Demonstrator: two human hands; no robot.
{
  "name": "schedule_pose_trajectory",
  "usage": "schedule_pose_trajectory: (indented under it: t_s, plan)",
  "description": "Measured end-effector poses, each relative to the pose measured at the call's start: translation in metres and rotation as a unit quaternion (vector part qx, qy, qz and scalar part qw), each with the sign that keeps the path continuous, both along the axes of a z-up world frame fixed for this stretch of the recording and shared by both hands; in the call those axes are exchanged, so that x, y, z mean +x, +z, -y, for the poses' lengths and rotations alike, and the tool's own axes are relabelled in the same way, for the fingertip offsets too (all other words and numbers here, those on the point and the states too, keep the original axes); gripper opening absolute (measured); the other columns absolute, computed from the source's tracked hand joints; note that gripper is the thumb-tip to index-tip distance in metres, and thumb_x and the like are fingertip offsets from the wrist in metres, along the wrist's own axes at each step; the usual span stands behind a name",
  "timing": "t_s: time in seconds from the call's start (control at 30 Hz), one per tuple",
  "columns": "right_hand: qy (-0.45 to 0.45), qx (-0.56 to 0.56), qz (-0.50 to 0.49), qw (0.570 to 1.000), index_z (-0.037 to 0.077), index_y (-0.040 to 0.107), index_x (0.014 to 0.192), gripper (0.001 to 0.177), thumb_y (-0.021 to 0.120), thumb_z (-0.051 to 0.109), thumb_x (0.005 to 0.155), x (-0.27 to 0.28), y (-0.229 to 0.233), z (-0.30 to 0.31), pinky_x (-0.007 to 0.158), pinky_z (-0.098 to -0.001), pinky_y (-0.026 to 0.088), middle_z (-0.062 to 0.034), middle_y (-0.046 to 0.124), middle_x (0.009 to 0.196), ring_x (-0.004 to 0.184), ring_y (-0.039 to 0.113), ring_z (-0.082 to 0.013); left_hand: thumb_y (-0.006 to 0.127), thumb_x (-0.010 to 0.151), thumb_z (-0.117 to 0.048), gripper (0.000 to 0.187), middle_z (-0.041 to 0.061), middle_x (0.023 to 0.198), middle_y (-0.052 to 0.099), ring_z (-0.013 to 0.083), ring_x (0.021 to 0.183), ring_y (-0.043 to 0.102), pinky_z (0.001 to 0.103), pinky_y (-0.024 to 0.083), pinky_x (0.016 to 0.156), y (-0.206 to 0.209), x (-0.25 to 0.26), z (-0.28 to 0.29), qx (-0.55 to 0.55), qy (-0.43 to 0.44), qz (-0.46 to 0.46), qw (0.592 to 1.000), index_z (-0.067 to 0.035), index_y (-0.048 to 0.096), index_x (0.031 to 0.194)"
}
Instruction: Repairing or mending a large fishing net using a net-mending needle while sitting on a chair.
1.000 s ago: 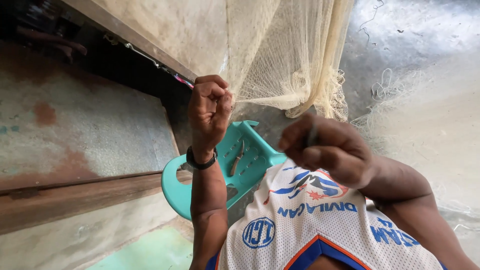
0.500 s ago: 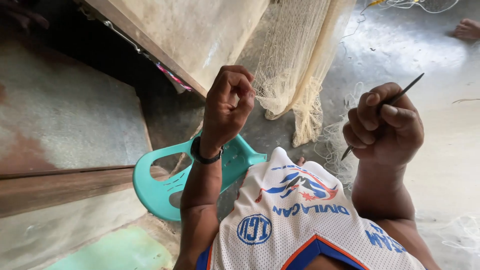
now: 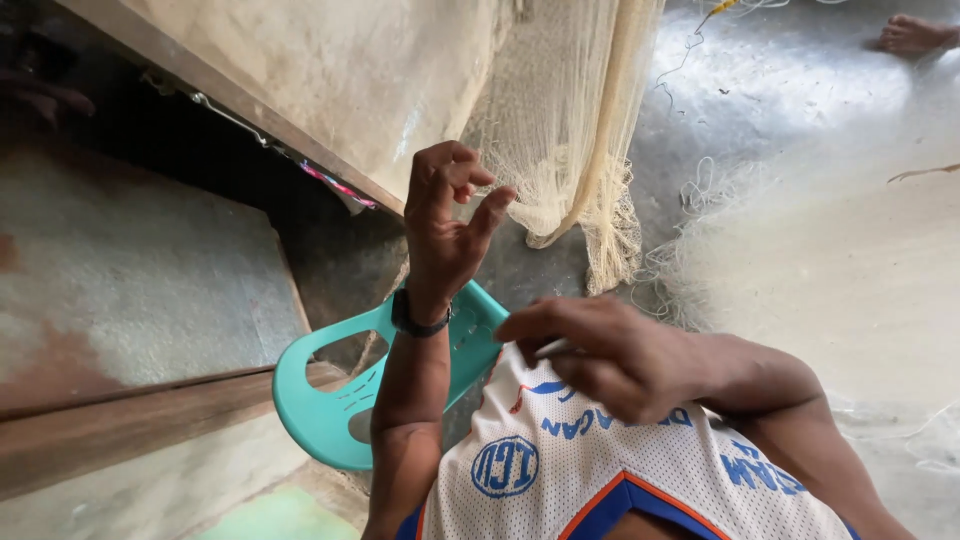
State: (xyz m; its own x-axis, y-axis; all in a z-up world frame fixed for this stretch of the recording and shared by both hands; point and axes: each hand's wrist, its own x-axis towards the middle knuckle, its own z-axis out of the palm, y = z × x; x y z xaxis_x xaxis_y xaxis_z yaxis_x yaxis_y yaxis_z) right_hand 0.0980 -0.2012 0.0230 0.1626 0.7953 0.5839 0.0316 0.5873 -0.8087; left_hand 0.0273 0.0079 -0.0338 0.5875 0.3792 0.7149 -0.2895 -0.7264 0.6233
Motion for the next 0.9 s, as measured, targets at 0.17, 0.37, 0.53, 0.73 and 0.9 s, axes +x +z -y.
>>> schedule_pose_trajectory:
  t_s: [0.17,0.37,0.53,0.73,0.9]
  plan:
    - [0.030,0.045,0.150,0.987,-0.019,0.051,0.133,0.047,0.045,-0.002,0.089,-0.025,-0.006,-0.021,0.052,-0.0363,0.057,-0.0184,0.057,0.082,0.062,0.061,-0.0256,0.059,0.104,-0.013,0.008,0.009,0.124,0.059,0.0145,0.090,0.062,0.030,0.053,0.081,0.001,-0.009,0.003,-0.140,-0.070,-0.003,0.988,-0.013,0.063,0.112]
    - [0.004,0.037,0.218,0.975,-0.019,0.051,0.134,0.046,0.046,-0.007,0.089,-0.040,-0.004,-0.026,0.054,-0.0379,0.059,-0.0200,0.058,0.080,0.063,0.063,-0.0278,0.066,0.102,-0.015,0.011,0.013,0.122,0.056,0.0182,0.094,0.063,0.030,0.056,0.082,0.012,-0.013,0.006,-0.084,-0.078,0.000,0.993,-0.006,0.061,0.106]
    - [-0.025,0.045,0.272,0.961,-0.015,0.050,0.137,0.046,0.050,-0.003,0.093,-0.041,-0.011,-0.026,0.055,-0.0428,0.060,-0.0243,0.061,0.088,0.069,0.068,-0.0352,0.067,0.101,-0.019,0.018,0.017,0.118,0.058,0.0219,0.095,0.063,0.032,0.057,0.080,0.008,-0.015,0.010,-0.068,-0.088,0.032,0.993,-0.003,0.059,0.104]
    - [-0.118,0.060,0.294,0.947,-0.008,0.069,0.121,0.026,0.059,-0.006,0.097,0.009,-0.003,-0.014,0.074,-0.0453,0.062,-0.0273,0.068,0.110,0.096,0.071,-0.0431,0.055,0.108,-0.017,0.014,0.018,0.118,0.061,0.0221,0.084,0.070,0.032,0.062,0.072,-0.007,-0.022,-0.001,-0.115,-0.098,0.063,0.986,-0.003,0.058,0.106]
    - [-0.273,0.013,0.301,0.914,0.006,0.070,0.136,0.037,0.067,-0.002,0.100,0.077,-0.049,-0.029,0.071,-0.0431,0.060,-0.0209,0.070,0.102,0.085,0.070,-0.0339,0.053,0.109,-0.015,0.013,0.017,0.121,0.061,0.0215,0.085,0.074,0.032,0.063,0.074,-0.014,-0.023,-0.003,-0.153,-0.127,0.070,0.978,-0.003,0.058,0.111]
